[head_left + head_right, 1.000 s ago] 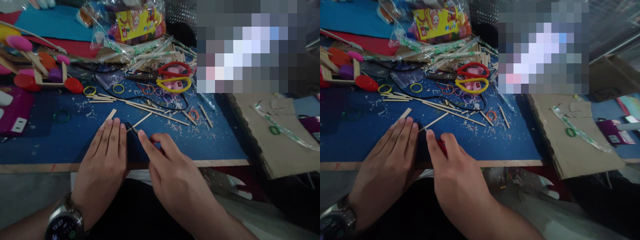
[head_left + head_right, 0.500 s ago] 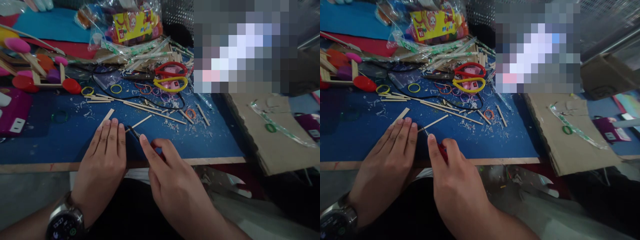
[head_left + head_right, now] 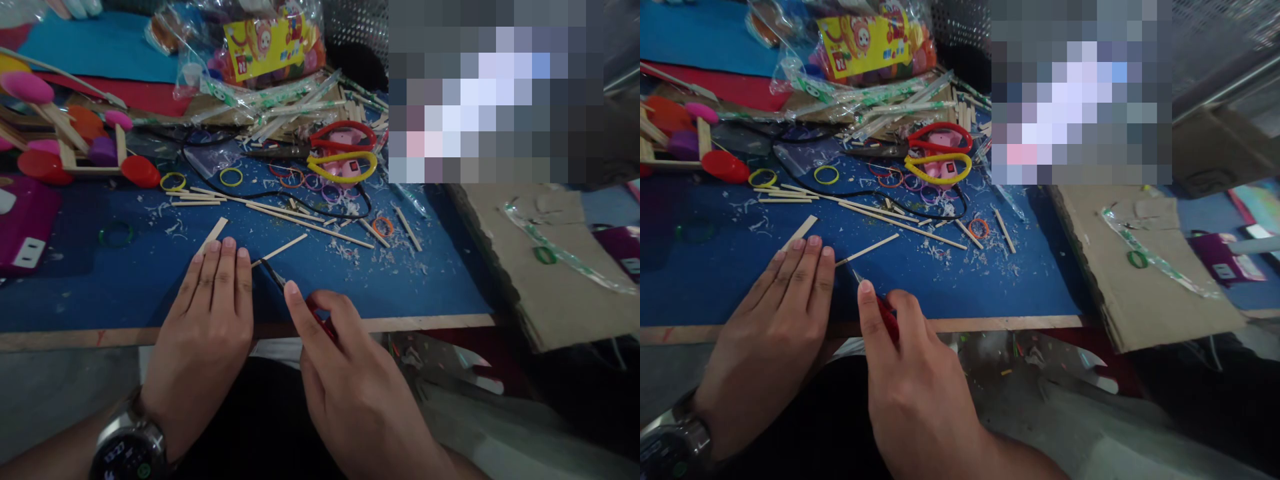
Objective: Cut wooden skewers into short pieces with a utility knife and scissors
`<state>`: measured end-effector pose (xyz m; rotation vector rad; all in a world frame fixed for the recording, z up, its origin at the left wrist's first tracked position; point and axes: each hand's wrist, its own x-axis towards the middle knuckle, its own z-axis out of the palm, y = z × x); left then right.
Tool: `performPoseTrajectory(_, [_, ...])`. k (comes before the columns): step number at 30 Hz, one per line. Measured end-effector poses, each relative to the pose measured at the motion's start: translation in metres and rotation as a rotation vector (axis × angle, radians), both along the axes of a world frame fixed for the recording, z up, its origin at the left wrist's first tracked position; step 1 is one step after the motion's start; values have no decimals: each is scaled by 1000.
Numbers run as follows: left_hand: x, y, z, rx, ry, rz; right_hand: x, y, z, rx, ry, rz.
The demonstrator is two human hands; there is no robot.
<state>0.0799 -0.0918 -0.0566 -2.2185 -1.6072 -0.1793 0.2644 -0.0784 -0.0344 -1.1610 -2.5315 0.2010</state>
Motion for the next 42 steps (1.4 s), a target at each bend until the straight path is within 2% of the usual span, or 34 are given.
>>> performPoseTrajectory(9, [0,1,-1,6,4,-3,1,-5,-4,21,10,-5])
performPoseTrajectory(21, [-2,-2,-3,-60,-97,8,11,-1,2,-56,97,-35])
performPoseTrajectory(25, [-2,-3,-4,-83,-135,10,7,7,4,-50,118,-81])
performPoseTrajectory(32, [-3,-1,-5,-97,-119,5,-3,8,2,-117,109,-67])
performPoseTrajectory(42, [-3,-1,-4,-71,-118,7,-2,7,2,-123,98,-70])
